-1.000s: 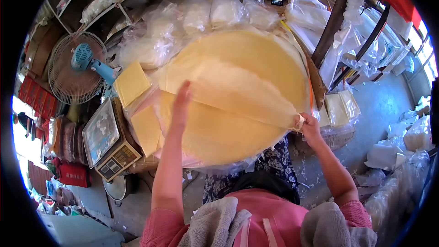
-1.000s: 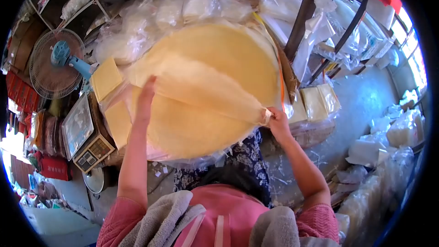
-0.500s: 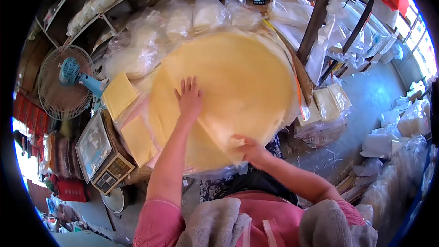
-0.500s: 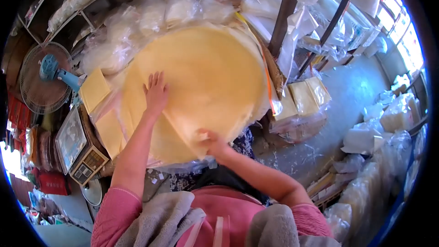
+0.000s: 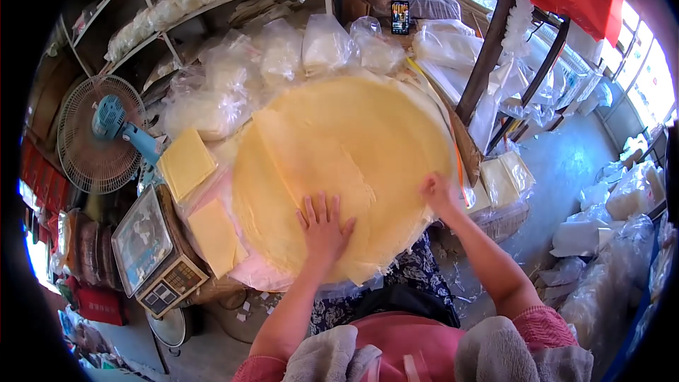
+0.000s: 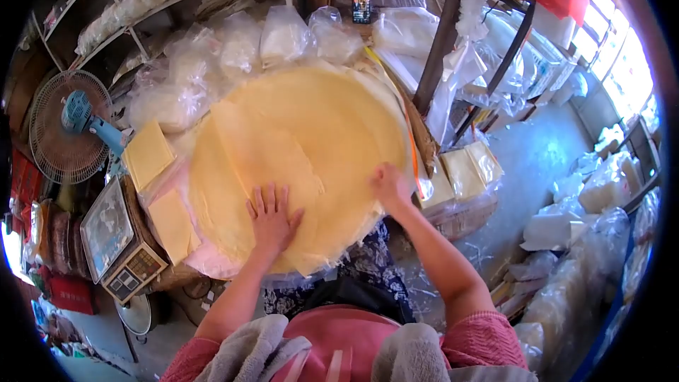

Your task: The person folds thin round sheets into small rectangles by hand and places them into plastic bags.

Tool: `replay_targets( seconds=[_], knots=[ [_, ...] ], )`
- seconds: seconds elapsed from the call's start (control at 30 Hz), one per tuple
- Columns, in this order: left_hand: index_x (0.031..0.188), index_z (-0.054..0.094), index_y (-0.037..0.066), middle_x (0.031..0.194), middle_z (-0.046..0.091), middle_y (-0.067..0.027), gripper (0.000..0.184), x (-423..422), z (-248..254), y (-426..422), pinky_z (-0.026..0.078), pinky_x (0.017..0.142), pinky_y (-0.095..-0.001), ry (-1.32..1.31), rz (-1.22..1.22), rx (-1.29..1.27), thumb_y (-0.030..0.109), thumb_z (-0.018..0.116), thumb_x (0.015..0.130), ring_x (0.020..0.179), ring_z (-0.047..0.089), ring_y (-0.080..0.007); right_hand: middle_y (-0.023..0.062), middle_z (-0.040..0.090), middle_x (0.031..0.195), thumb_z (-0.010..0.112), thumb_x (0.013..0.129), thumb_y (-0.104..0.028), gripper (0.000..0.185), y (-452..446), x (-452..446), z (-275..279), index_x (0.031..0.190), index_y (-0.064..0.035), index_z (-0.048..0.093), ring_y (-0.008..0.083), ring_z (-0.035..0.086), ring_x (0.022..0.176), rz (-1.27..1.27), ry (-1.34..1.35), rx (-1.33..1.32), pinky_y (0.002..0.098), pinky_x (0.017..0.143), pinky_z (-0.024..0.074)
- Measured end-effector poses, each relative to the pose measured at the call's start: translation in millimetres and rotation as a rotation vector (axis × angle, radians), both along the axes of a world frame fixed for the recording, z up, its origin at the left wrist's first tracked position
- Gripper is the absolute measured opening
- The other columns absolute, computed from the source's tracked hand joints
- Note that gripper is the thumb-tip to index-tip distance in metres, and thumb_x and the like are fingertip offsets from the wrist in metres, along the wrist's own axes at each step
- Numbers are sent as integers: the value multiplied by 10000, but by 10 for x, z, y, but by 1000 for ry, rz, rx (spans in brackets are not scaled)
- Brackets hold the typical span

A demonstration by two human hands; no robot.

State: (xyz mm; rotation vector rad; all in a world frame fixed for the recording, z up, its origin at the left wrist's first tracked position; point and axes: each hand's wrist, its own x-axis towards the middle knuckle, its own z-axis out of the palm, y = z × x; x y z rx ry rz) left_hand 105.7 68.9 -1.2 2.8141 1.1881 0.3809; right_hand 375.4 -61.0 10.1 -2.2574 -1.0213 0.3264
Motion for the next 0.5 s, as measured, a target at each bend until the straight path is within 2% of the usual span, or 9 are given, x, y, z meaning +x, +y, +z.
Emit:
replay_targets(
  seconds=[0.07, 0.17, 0.27, 0.37, 0.5],
  knots=[
    [1451, 281, 174, 1525, 177, -127, 676, 6, -7, 2, 37, 1092, -601, -9, -4, 22, 530, 438, 898, 1404, 68, -395, 187, 637, 961, 729, 725, -293, 424, 68, 150, 195, 1016, -36, 561, 356, 599, 942, -163, -150, -35, 412, 781, 477],
    [1445, 294, 167, 1518, 193, -133, 668, 5, -12, -1, 53, 1088, -607, -23, -13, 43, 523, 443, 899, 1397, 88, -408, 191, 618, 1039, 746, 698, -345, 480, 182, 261, 262, 1022, -43, 560, 347, 588, 984, -225, -39, -161, 419, 806, 471],
    [1440, 305, 160, 1510, 209, -143, 665, -1, -31, -2, 68, 1082, -618, -37, -25, 62, 516, 450, 897, 1390, 102, -423, 180, 627, 1019, 757, 670, -388, 532, 208, 274, 226, 1016, -38, 558, 343, 598, 973, -203, -65, -127, 426, 798, 473],
    [1433, 318, 150, 1501, 226, -156, 659, -10, -34, -11, 78, 1074, -631, -35, -31, 70, 504, 460, 896, 1384, 112, -435, 174, 634, 1008, 763, 659, -394, 546, 262, 351, 240, 1020, -42, 553, 340, 606, 966, -98, 79, -253, 428, 796, 478],
    [1424, 333, 137, 1493, 239, -168, 651, 5, -52, 3, 93, 1064, -644, -25, -41, 74, 486, 474, 894, 1378, 126, -445, 130, 649, 894, 782, 637, -387, 482, 233, 136, 262, 918, -51, 581, 292, 621, 898, -228, -80, -114, 384, 761, 481]
  ],
)
